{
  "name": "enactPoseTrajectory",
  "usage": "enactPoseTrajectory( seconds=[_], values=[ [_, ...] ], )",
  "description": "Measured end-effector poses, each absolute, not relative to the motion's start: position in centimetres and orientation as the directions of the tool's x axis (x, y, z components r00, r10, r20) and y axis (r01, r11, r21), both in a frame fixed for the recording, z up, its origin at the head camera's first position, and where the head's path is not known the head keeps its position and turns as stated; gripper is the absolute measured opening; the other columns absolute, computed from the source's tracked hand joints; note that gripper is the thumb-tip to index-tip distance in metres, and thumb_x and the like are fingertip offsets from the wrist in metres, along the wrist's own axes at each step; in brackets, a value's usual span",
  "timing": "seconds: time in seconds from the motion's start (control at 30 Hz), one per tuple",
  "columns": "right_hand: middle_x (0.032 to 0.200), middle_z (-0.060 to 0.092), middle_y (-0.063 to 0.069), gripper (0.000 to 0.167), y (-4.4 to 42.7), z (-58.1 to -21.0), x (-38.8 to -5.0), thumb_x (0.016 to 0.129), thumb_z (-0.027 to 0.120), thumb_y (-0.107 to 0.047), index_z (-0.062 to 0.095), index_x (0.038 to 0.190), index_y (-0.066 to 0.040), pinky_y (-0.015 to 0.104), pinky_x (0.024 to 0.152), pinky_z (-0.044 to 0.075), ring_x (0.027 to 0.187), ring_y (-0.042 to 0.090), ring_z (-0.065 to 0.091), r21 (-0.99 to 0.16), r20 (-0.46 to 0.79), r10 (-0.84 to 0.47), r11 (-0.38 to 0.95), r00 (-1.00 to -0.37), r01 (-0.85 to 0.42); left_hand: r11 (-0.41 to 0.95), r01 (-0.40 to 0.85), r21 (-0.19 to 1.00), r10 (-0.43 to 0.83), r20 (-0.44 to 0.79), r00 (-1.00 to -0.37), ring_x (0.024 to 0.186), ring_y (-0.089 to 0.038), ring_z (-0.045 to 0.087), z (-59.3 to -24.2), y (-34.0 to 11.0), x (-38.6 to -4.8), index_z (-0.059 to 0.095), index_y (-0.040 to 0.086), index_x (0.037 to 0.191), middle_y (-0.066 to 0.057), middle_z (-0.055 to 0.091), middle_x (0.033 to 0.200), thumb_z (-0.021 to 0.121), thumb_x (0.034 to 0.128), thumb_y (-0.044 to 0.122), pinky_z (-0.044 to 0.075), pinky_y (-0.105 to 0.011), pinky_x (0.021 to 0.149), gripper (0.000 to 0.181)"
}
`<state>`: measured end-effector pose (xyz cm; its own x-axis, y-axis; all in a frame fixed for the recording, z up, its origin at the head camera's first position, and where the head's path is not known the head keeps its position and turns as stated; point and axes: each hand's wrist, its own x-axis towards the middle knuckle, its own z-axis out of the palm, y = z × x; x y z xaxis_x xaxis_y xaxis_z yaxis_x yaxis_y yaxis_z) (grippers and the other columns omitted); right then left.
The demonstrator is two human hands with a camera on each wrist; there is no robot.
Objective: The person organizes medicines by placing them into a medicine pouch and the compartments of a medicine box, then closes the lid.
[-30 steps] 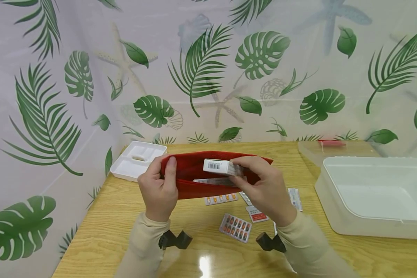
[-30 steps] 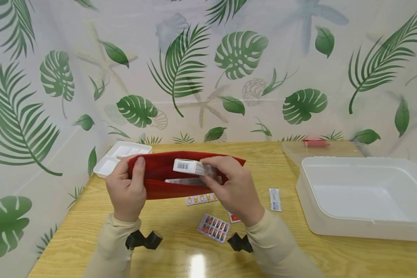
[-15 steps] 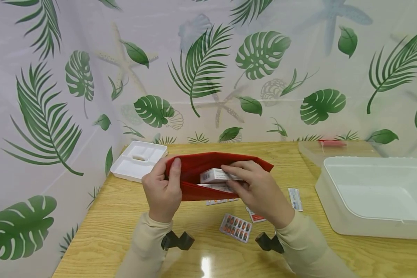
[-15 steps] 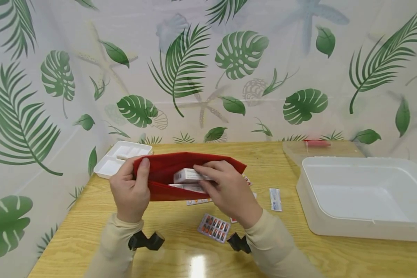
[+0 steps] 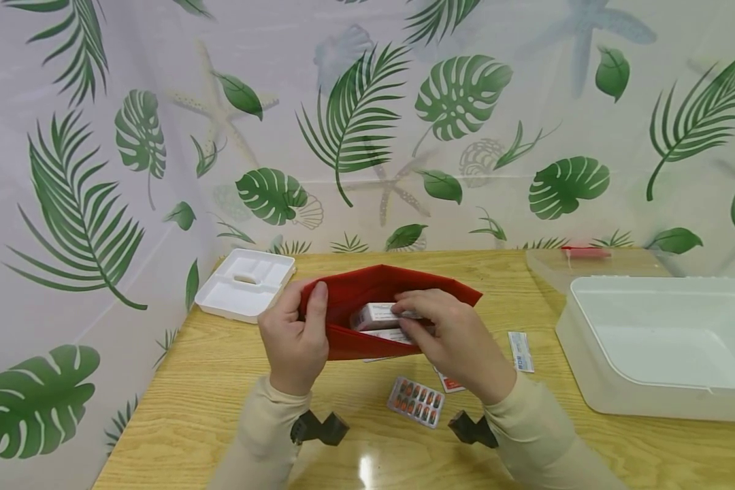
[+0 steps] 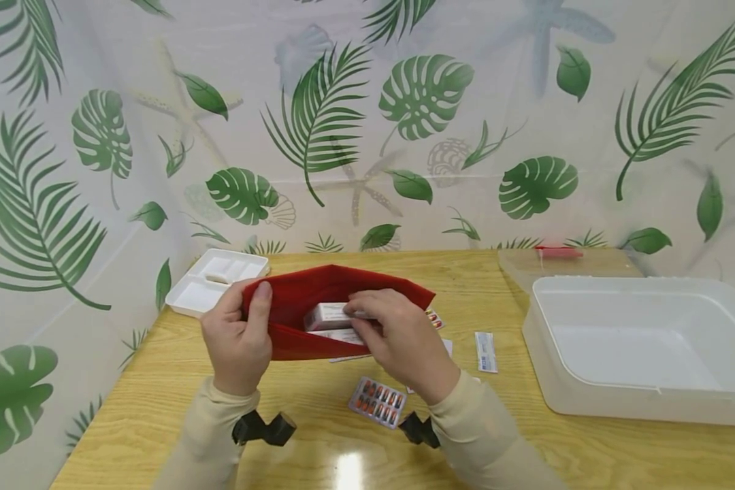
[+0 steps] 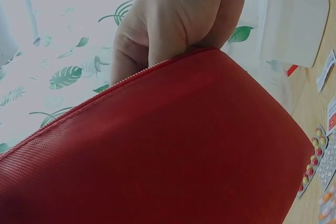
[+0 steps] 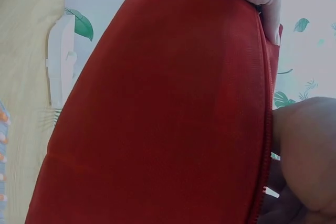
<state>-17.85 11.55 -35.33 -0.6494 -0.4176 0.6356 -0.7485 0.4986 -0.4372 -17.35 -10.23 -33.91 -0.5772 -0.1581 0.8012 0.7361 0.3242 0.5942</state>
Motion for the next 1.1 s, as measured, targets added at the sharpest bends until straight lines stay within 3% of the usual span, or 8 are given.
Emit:
enactPoseTrajectory(
  seconds=[0.43,0.73,1.1],
  values=[
    [0.120,0.065,0.001,0.026,11.1,-35.8,-17.6,0.092,0.066,-0.017,0.070,0.116,-0.010,0.037,0.096,0.048,0.115,0.016,0.055,-0.434,0.550,-0.473,0.542,-0.688,-0.719,0.331,0.723,0.607,-0.218,0.794,-0.567,0.069,-0.024,0.069,-34.0,-10.4,-17.5,0.070,-0.003,0.094,-0.014,0.071,0.084,0.060,0.0914,0.001,0.057,-0.029,0.062,0.011],
    [0.118,0.066,0.002,0.022,11.4,-35.6,-17.8,0.093,0.062,-0.013,0.070,0.114,-0.008,0.038,0.091,0.051,0.110,0.016,0.059,-0.455,0.617,-0.443,0.474,-0.651,-0.754,0.295,0.659,0.692,-0.356,0.719,-0.596,0.068,-0.020,0.065,-33.8,-11.9,-18.4,0.071,-0.002,0.093,-0.012,0.071,0.081,0.059,0.0947,0.009,0.056,-0.026,0.062,0.016],
    [0.101,0.070,0.003,0.018,13.6,-34.5,-18.6,0.088,0.067,-0.003,0.070,0.105,-0.006,0.016,0.083,0.048,0.092,0.014,0.065,-0.488,0.737,-0.224,0.476,-0.637,-0.732,0.280,0.611,0.740,-0.448,0.664,-0.599,0.077,-0.019,0.066,-33.8,-13.3,-18.8,0.071,-0.002,0.098,-0.008,0.072,0.089,0.059,0.0955,0.014,0.057,-0.028,0.067,0.020]
  ],
)
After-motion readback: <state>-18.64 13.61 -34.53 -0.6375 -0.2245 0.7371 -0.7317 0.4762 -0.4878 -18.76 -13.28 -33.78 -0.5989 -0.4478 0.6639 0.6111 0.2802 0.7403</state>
